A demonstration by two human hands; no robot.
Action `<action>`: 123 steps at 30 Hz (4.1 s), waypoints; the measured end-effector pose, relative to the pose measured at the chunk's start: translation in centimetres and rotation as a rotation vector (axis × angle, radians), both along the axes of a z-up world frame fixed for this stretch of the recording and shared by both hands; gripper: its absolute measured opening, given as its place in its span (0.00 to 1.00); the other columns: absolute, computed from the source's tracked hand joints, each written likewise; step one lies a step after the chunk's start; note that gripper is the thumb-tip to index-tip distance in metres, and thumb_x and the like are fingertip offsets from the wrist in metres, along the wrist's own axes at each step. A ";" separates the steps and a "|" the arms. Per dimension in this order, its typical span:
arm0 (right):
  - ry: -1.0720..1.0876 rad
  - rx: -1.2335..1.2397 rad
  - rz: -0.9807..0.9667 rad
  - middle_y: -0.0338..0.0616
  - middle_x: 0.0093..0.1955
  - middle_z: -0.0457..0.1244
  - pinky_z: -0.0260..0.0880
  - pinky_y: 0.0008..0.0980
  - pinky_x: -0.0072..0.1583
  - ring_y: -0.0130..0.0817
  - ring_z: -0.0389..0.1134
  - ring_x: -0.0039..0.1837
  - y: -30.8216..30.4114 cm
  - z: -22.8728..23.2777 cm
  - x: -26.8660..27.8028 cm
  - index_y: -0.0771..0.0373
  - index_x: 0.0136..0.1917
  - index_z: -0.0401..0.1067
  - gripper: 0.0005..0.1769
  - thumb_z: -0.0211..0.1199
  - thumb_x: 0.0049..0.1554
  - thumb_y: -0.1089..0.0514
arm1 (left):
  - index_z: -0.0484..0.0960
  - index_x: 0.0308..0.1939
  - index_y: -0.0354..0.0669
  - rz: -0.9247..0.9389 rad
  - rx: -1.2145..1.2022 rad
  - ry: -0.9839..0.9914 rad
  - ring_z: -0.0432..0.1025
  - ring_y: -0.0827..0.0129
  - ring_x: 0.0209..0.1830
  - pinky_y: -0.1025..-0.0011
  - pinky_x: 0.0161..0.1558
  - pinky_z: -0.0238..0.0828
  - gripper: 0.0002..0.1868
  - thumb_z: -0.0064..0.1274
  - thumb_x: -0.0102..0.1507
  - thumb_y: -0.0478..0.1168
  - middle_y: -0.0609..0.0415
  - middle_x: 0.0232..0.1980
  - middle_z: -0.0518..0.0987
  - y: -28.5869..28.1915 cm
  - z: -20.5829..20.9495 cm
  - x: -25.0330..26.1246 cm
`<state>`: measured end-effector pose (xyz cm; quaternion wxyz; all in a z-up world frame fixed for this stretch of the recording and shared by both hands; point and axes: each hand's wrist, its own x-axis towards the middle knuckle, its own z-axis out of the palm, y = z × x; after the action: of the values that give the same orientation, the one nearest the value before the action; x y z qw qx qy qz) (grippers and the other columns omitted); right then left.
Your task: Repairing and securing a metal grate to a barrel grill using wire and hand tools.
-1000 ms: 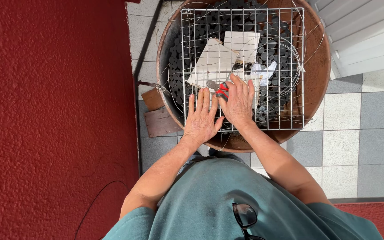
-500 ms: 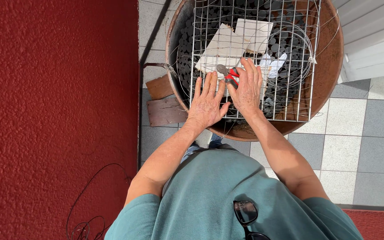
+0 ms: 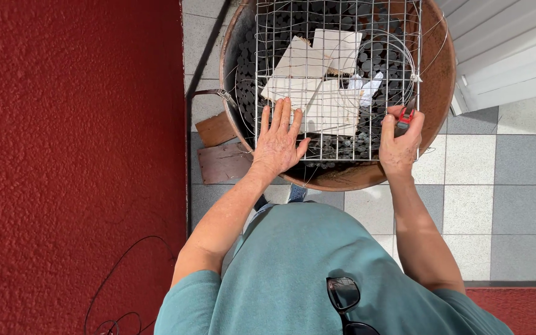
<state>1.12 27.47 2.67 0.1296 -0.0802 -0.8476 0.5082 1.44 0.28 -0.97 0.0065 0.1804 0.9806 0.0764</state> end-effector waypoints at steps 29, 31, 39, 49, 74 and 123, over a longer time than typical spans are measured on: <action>-0.211 0.981 0.486 0.46 0.56 0.68 0.63 0.44 0.61 0.41 0.67 0.59 4.9 -0.8 -4.6 0.63 0.61 0.71 0.28 0.77 0.50 0.60 | 0.61 0.77 0.38 0.012 0.018 0.014 0.40 0.46 0.83 0.44 0.78 0.28 0.41 0.41 0.68 0.63 0.34 0.81 0.49 0.4 -0.5 0.1; -0.121 1.028 0.487 0.45 0.55 0.67 0.63 0.42 0.61 0.40 0.67 0.59 5.2 -1.5 -4.1 0.63 0.61 0.72 0.29 0.78 0.48 0.61 | 0.61 0.77 0.38 0.015 0.014 0.011 0.40 0.46 0.83 0.44 0.78 0.28 0.41 0.41 0.68 0.63 0.34 0.81 0.49 0.2 -0.4 0.1; 0.152 1.053 0.427 0.44 0.57 0.67 0.63 0.41 0.63 0.40 0.66 0.60 5.9 -0.9 -2.5 0.64 0.61 0.71 0.32 0.77 0.43 0.67 | 0.56 0.78 0.38 0.020 0.064 0.014 0.40 0.46 0.84 0.44 0.79 0.29 0.44 0.45 0.67 0.63 0.34 0.82 0.48 0.2 -1.0 0.2; 0.419 0.966 0.147 0.40 0.59 0.66 0.60 0.41 0.63 0.40 0.64 0.59 11.2 0.3 -0.8 0.61 0.58 0.67 0.17 0.70 0.62 0.73 | 0.42 0.82 0.38 0.011 0.179 0.183 0.36 0.45 0.85 0.43 0.81 0.29 0.52 0.52 0.67 0.62 0.35 0.84 0.40 -0.1 -1.4 0.9; 0.233 -0.380 -0.755 0.43 0.62 0.58 0.68 0.33 0.55 0.29 0.61 0.55 21.7 -9.4 14.5 0.62 0.71 0.56 0.20 0.61 0.71 0.61 | 0.65 0.75 0.36 -0.026 0.092 0.081 0.41 0.43 0.83 0.38 0.77 0.32 0.42 0.48 0.67 0.63 0.32 0.81 0.51 0.5 -0.5 0.0; -0.683 0.271 -0.403 0.61 0.51 0.65 0.67 0.52 0.58 0.56 0.68 0.52 15.3 -24.9 22.3 0.70 0.62 0.62 0.26 0.65 0.60 0.51 | 0.63 0.77 0.46 -0.138 0.144 -0.036 0.44 0.47 0.83 0.43 0.79 0.33 0.43 0.46 0.66 0.68 0.39 0.81 0.52 1.2 1.1 -0.6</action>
<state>23.45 42.73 -22.20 -0.0527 -0.3906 -0.8684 0.3010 0.83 1.48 0.18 0.0162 0.2464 0.9575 0.1491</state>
